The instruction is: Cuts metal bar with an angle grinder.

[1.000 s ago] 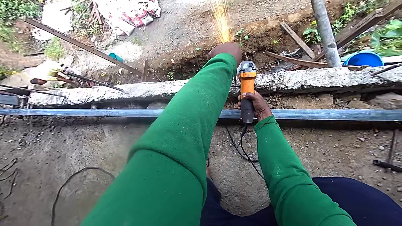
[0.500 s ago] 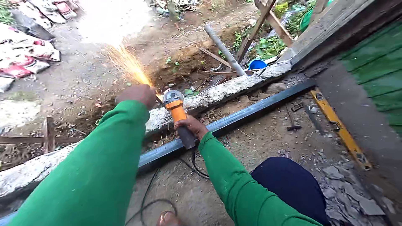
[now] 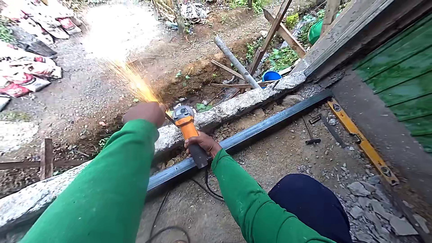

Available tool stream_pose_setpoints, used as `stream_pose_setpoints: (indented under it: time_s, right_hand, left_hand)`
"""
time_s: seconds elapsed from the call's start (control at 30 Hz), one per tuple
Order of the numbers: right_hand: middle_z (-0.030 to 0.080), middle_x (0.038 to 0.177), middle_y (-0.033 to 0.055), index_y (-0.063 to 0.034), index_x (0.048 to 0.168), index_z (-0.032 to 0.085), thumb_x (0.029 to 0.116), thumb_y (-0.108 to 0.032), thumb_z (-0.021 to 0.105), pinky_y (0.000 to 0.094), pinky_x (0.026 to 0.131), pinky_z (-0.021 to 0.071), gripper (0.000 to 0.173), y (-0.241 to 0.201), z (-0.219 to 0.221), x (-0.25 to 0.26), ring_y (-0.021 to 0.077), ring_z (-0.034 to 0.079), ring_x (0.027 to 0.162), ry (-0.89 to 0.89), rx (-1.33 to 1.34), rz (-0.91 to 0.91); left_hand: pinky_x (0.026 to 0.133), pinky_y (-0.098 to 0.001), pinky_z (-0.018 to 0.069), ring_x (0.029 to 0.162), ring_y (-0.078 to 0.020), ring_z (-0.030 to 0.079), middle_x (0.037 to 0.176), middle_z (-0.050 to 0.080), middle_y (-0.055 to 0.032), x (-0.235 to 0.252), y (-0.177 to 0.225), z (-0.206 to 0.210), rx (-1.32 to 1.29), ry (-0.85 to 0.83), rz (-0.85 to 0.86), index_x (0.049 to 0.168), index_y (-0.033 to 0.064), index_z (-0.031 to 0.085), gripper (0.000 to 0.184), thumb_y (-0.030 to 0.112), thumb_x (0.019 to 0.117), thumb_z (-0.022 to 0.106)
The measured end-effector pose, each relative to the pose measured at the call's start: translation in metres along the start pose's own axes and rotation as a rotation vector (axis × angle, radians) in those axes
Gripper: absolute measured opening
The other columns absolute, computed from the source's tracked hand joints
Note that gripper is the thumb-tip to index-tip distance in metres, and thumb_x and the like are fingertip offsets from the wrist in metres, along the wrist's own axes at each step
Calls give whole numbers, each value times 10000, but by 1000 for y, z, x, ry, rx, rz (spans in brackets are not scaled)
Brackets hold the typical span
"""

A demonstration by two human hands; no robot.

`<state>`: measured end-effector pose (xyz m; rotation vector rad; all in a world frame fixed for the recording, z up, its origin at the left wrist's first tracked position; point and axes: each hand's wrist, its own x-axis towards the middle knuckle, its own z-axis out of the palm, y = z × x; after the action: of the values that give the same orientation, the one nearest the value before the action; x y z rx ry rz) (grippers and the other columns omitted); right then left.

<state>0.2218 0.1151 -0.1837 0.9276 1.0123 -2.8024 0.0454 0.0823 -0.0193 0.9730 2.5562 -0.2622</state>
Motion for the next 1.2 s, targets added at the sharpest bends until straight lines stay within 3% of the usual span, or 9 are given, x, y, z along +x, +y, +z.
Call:
stream_pose_setpoints:
  time_s: [0.13, 0.23, 0.33, 0.43, 0.53, 0.6, 0.73, 0.87, 1.2]
  right_hand:
    - [684, 857, 90, -133, 1340, 502, 958, -228, 644, 360, 579, 603, 419, 1, 0, -14, 193, 676, 631, 17, -102, -16]
    - [711, 901, 111, -158, 1331, 547, 922, -357, 707, 393, 585, 602, 482, 19, -13, -9, 219, 692, 656, -6, -119, -43]
    - [714, 936, 144, -146, 1344, 523, 883, -358, 745, 445, 600, 615, 554, 21, -13, 1, 261, 702, 670, -24, -64, -52]
    - [708, 878, 126, -145, 1325, 521, 879, -337, 726, 416, 577, 612, 527, 14, 1, -8, 245, 697, 635, 27, -66, -50]
    - [677, 872, 153, -70, 1331, 442, 912, -174, 649, 433, 582, 612, 479, 8, 3, 1, 268, 685, 643, 8, -24, -51]
    - [677, 878, 158, -67, 1341, 421, 909, -152, 638, 439, 585, 616, 491, 7, 4, 4, 276, 690, 649, 11, -15, -47]
    - [680, 881, 165, -69, 1330, 438, 918, -190, 629, 466, 610, 628, 470, 10, 2, 1, 290, 700, 663, 11, -61, -65]
    - [703, 936, 147, -188, 1323, 540, 926, -394, 689, 447, 604, 608, 471, 21, -12, -17, 272, 701, 676, 17, -116, -61]
    - [697, 969, 131, -188, 1320, 530, 933, -348, 681, 453, 640, 614, 446, 18, -12, -17, 261, 705, 717, 6, -116, -65]
  left_hand:
    - [846, -778, 467, 1135, -548, 635, 1176, 668, -342, -13, 4, -10, -37, -30, -23, 1127, -25, 689, 575, 398, 1117, 301]
    - [853, -777, 468, 1150, -538, 631, 1192, 669, -321, -13, -1, -8, -40, -42, -36, 1139, -4, 687, 561, 406, 1110, 306]
    - [832, -763, 484, 1134, -506, 650, 1190, 681, -293, -9, -2, -4, -47, -21, -55, 1140, 35, 697, 567, 436, 1105, 298]
    - [848, -763, 483, 1156, -504, 642, 1211, 678, -286, -8, -4, -4, -62, -36, -63, 1165, 34, 695, 561, 433, 1104, 304]
    - [846, -760, 481, 1153, -503, 641, 1205, 679, -280, -8, -3, -4, -72, -30, -65, 1160, 35, 696, 531, 420, 1100, 335]
    - [846, -755, 482, 1156, -495, 643, 1204, 684, -270, -8, -3, -5, -70, -30, -74, 1162, 51, 699, 531, 435, 1100, 337]
    - [843, -735, 494, 1157, -473, 648, 1211, 686, -250, -10, -4, -6, -88, -35, -73, 1161, 60, 702, 527, 442, 1098, 343]
    - [804, -718, 514, 1116, -457, 670, 1178, 703, -228, -11, -4, -4, -101, -12, -91, 1119, 85, 721, 485, 436, 1082, 388]
    - [777, -683, 532, 1077, -418, 691, 1138, 720, -191, -11, -5, -3, -122, -5, -104, 1096, 100, 723, 464, 444, 1073, 413]
